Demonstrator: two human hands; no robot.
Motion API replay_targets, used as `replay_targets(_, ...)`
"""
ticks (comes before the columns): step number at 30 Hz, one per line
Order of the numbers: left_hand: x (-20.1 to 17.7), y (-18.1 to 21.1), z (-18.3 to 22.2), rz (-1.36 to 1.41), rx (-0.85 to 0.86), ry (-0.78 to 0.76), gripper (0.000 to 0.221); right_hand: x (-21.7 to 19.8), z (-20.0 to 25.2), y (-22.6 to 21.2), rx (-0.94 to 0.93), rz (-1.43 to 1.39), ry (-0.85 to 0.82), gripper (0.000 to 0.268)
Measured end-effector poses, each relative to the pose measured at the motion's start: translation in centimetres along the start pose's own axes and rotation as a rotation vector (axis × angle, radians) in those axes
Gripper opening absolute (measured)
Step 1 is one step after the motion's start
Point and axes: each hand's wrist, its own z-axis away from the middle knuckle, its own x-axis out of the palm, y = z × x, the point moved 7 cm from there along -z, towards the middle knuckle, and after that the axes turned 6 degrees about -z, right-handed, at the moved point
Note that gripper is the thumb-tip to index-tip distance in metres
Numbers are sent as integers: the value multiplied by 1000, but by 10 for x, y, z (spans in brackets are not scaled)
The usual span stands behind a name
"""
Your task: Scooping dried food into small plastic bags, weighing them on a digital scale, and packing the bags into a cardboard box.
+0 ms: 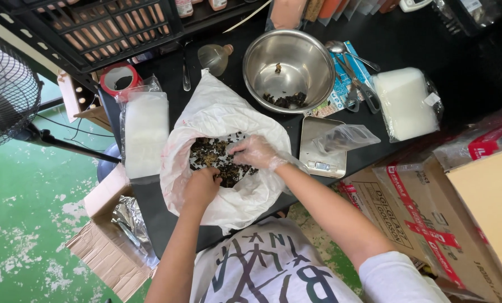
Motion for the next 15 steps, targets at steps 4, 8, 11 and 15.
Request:
replay_targets(4, -33, 25, 4, -50, -8, 27, 32, -17, 3, 16, 74, -133, 4, 33)
replay_targets(8, -63, 70, -13, -19, 165, 87, 29, -31, 26, 10, 152, -577, 75, 43)
replay_targets(11, -82, 129, -29, -44, 306, 149, 24, -29, 12, 47, 189, -510, 123, 47)
replay_targets(15, -46, 263, -47, -71, 822, 282, 18, -60, 18, 80, 216, -388, 217, 47)
